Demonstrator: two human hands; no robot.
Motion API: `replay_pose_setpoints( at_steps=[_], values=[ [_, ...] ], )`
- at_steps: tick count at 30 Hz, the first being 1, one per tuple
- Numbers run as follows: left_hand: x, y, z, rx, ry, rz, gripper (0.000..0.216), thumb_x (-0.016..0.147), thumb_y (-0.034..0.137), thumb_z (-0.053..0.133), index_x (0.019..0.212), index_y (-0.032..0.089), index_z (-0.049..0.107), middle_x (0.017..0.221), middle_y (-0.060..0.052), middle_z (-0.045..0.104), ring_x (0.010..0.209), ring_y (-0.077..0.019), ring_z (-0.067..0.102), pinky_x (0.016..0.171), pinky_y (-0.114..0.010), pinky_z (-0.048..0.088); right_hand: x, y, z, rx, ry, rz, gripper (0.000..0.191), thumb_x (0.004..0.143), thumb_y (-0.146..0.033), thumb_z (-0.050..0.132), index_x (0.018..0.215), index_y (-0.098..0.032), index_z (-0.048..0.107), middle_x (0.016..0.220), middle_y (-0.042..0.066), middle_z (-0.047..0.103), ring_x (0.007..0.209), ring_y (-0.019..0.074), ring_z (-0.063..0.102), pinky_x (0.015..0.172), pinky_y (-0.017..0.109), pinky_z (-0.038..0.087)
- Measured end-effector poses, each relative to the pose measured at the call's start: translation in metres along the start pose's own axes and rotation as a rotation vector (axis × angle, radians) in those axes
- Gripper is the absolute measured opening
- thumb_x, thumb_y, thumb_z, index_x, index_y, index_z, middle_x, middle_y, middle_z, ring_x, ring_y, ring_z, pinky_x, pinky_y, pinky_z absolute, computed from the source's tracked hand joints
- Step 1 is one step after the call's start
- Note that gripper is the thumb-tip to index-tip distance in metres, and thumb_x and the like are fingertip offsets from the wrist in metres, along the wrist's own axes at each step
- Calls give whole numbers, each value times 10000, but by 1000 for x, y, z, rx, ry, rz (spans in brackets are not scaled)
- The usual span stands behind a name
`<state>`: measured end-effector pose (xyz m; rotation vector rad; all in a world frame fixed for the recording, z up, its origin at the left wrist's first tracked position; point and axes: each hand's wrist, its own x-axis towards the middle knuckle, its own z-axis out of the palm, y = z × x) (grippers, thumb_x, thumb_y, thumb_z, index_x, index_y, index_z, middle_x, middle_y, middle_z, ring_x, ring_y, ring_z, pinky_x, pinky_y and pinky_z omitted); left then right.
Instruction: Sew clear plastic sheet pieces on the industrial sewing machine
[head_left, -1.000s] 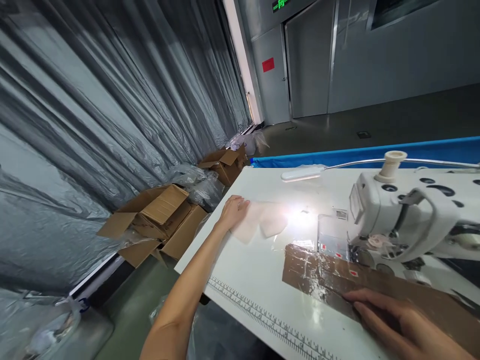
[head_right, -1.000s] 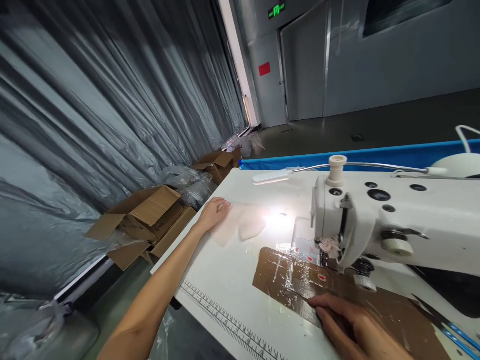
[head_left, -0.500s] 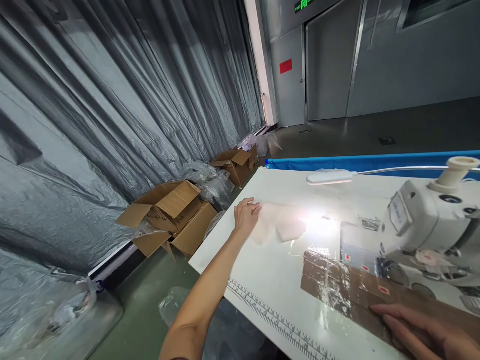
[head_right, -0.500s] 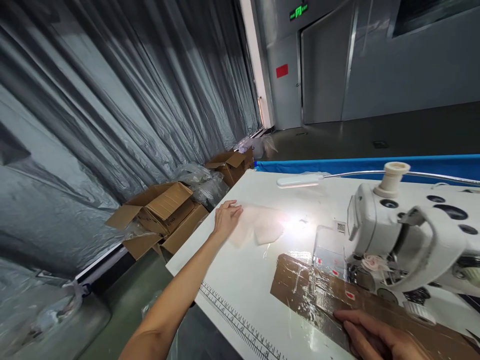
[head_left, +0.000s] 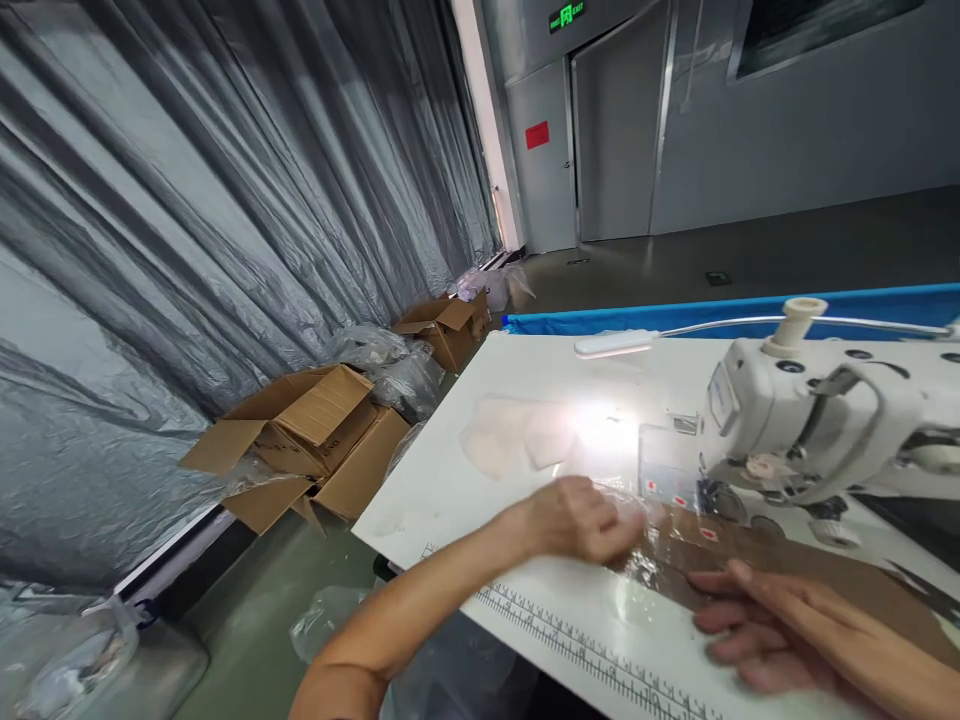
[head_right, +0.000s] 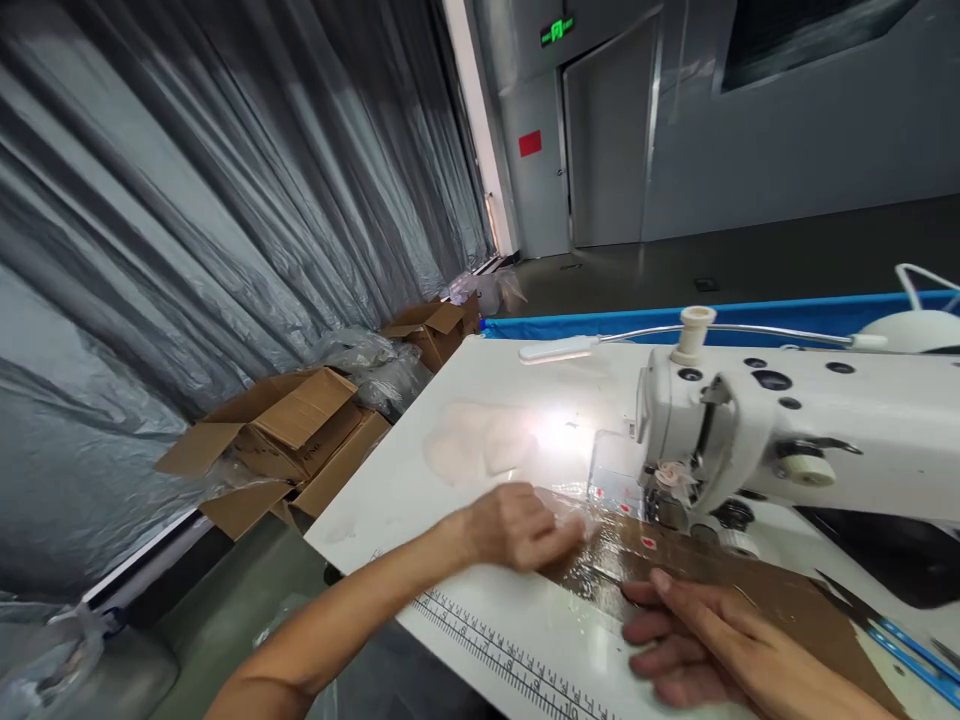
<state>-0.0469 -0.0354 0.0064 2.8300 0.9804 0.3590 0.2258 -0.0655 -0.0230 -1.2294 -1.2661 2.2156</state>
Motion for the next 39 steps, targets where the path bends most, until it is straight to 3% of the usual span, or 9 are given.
replay_pose_setpoints(
  at_steps=[2,6,12,16,19,24,28,33,39],
  values=[
    [10,35,10,-93,-25,113,325,934,251,412,962,224,735,573,-71,590,539,-188,535,621,-351,474,-5,-8,7,46,35,-37,592,807,-673,540,1087,-179,708,1105,141,692,1048,307,646,919,401,548],
    [19,79,11,-361,28,198,338,816,465,643,1029,213,715,724,-116,673,749,-258,636,797,-389,502,-7,-15,13,-220,138,-148,471,791,-586,618,1083,-225,693,1132,94,687,1096,292,618,921,377,534],
    [38,67,-20,-548,92,133,544,864,303,544,1381,148,477,1306,-160,576,1216,-314,527,1080,-462,348,-13,-15,21,-450,60,-240,406,841,-484,574,1079,-164,649,964,88,700,936,239,655,848,360,533],
    [42,49,-22,-656,-71,203,564,782,232,597,1339,171,535,1075,-104,695,1001,-268,644,967,-410,460,-35,-18,19,-454,-217,-164,400,896,-502,514,1091,-176,640,918,78,718,841,200,679,771,321,535],
    [37,39,-19,-713,-169,152,376,794,232,596,1162,203,668,836,-48,713,785,-188,659,780,-302,517,-47,-21,2,-391,-274,-88,435,884,-474,555,1200,-178,599,906,77,727,818,205,695,739,323,544],
    [32,27,-8,-714,-4,-175,175,798,275,648,945,209,716,838,-34,710,770,-162,650,745,-288,509,-35,-35,-24,-355,-41,-92,444,864,-484,595,1183,-175,609,985,83,709,852,197,681,753,302,551],
    [31,22,3,-948,137,-505,212,785,353,694,898,174,679,735,-26,679,657,-142,632,662,-273,518,-15,-40,-17,-218,204,-142,509,760,-518,709,1091,-144,612,894,84,713,819,211,684,739,319,564],
    [33,21,6,-1261,250,-640,285,804,422,686,849,142,658,698,-17,659,644,-129,642,652,-263,552,-7,-32,-2,-126,447,-185,481,763,-628,648,824,-152,614,773,80,707,687,194,677,626,302,559],
    [36,26,5,-1529,410,-737,320,764,391,758,899,118,662,1003,-92,705,851,-183,700,897,-365,548,-7,-29,5,-14,540,-227,461,767,-617,658,850,-166,609,757,74,708,677,201,683,627,307,577]
  ],
)
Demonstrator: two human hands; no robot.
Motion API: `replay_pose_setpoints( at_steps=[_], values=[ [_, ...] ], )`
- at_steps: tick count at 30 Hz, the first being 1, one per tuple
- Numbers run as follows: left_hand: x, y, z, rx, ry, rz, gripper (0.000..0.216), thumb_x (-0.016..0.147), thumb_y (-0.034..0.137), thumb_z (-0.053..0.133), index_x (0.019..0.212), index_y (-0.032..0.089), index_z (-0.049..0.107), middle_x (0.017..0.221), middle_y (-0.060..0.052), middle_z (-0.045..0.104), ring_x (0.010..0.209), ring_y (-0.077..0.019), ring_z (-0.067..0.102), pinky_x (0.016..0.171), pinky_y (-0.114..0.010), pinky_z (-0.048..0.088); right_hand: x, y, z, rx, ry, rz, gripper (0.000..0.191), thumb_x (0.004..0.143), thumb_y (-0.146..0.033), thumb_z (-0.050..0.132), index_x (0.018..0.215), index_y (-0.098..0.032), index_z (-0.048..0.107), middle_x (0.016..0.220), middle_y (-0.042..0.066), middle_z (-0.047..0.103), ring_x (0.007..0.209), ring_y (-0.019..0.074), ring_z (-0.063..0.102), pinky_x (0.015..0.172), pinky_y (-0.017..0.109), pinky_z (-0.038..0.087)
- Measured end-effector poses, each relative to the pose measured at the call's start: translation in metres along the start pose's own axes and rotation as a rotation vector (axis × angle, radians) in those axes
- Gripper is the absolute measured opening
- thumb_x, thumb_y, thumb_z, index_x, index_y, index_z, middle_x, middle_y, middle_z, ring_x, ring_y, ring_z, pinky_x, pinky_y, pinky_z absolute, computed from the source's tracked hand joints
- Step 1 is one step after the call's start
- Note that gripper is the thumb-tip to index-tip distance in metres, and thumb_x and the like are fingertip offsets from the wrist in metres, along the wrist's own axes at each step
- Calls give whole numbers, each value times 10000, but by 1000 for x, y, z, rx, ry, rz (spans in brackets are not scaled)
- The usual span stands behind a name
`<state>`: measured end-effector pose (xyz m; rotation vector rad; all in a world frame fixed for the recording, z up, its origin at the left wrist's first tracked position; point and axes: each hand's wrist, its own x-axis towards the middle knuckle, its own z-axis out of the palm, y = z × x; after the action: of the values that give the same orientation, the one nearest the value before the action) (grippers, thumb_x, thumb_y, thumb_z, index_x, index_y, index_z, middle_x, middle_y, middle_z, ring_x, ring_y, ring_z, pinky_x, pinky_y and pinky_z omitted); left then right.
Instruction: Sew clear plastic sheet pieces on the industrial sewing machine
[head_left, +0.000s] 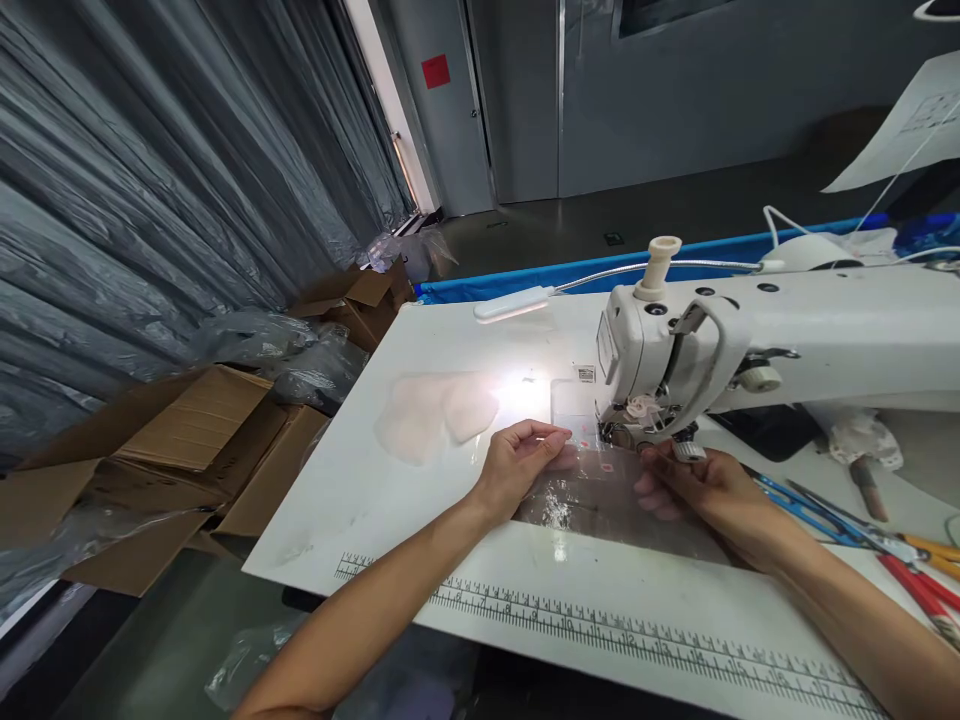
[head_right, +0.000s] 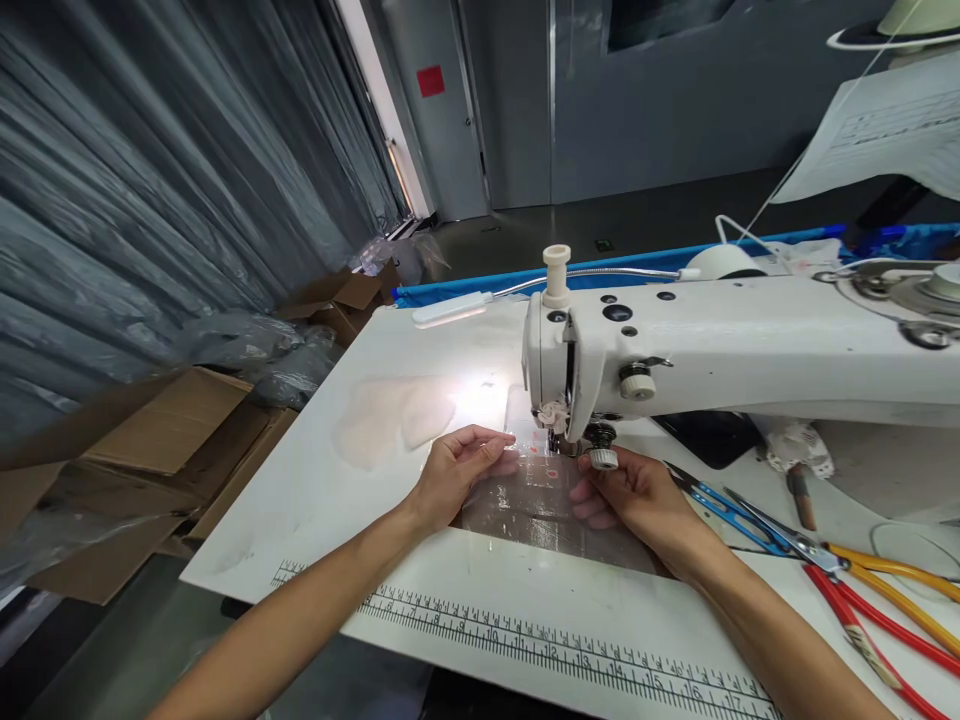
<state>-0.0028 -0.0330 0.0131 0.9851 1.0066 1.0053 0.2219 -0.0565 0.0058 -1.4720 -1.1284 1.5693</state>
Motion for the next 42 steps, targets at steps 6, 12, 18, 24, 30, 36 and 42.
replay_pose_setpoints(
  at_steps=[6,12,18,24,30,36,42],
  values=[
    [-1,6,-1,-269,-100,-65,327,754,332,788,820,122,545,1193,-161,646,1070,-266,654,1034,-472,457,1,0,1,60,52,2,514,736,-657,667,877,-164,632,829,99,721,726,230,689,678,339,581],
    [-1,3,-1,-338,-144,-75,291,830,305,721,830,146,477,1168,-152,660,1087,-254,651,1056,-456,444,6,5,-1,166,41,4,454,694,-627,728,785,-196,615,768,55,707,771,222,684,767,341,577],
    [-1,2,1,-292,-120,-71,295,822,309,726,855,145,483,1119,-157,678,1022,-244,679,998,-420,494,2,2,3,72,-30,-48,411,756,-596,679,847,-201,609,878,78,709,888,267,676,837,394,559],
    [-46,9,9,-137,-116,-193,322,838,359,697,880,161,446,1031,-161,699,924,-250,706,808,-388,578,-46,1,-21,-167,-614,80,360,828,-468,652,1047,-191,580,840,34,690,799,185,665,691,277,530],
    [-69,0,-1,453,-269,-70,198,922,341,541,941,171,442,868,-83,688,767,-206,697,628,-347,572,-42,5,-56,-225,-553,133,409,830,-516,627,1071,-187,607,842,57,689,686,172,673,544,235,495],
    [-1,-2,-16,1443,-156,694,209,954,193,405,1113,136,528,990,-113,639,891,-231,612,733,-390,497,16,20,-53,-420,-95,-166,442,807,-610,608,916,-181,613,788,52,665,661,160,603,655,304,502],
    [62,3,-9,1595,-332,879,236,971,208,385,1078,165,591,1209,-104,586,1007,-209,562,861,-389,408,15,26,-50,-417,-40,-236,458,769,-626,635,912,-191,655,729,40,651,607,165,580,521,275,472]
  ],
)
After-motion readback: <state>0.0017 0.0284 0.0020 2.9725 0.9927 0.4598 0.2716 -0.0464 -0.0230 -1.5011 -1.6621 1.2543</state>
